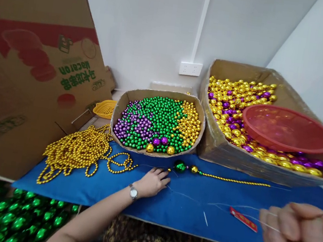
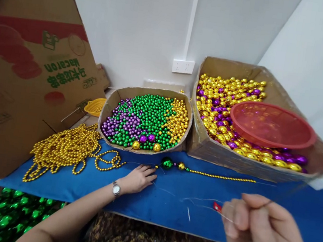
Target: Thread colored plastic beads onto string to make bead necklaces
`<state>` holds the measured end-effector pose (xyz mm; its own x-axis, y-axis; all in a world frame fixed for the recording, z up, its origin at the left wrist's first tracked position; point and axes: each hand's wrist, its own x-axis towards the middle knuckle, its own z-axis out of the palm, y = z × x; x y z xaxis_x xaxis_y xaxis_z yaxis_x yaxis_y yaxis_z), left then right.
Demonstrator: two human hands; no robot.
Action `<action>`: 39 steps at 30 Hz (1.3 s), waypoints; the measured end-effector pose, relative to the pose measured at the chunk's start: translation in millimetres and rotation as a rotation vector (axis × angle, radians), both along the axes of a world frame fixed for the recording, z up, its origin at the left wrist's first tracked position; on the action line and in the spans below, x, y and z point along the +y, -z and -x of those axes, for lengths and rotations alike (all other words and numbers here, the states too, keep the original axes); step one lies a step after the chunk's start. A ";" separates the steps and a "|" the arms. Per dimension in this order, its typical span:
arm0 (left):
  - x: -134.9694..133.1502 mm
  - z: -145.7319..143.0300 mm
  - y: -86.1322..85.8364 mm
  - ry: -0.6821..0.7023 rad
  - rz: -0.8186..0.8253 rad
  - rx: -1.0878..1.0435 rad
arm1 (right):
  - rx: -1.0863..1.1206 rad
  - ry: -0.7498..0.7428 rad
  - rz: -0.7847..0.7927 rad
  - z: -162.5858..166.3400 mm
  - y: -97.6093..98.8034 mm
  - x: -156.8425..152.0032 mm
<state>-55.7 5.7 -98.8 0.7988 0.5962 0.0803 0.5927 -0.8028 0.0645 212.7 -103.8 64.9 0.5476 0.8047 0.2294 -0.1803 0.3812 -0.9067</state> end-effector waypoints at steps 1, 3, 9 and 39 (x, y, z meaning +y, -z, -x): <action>-1.7 1.4 -1.0 0.005 0.002 0.002 | 0.020 -0.026 -0.020 8.3 -0.4 -1.2; -5.9 4.8 -3.9 0.013 0.006 0.000 | 0.057 -0.089 -0.040 20.7 1.3 -3.1; -21.6 18.2 -16.2 -0.020 -0.004 -0.061 | -0.006 -0.183 0.046 28.8 18.0 -1.4; -53.4 -27.4 -47.6 0.113 0.340 -0.231 | -0.099 -0.212 0.152 16.0 37.0 2.8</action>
<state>-28.4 -47.7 -51.2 0.8447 0.5294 0.0790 0.4411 -0.7722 0.4574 196.8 -100.9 27.9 0.3443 0.9282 0.1411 -0.1491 0.2025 -0.9679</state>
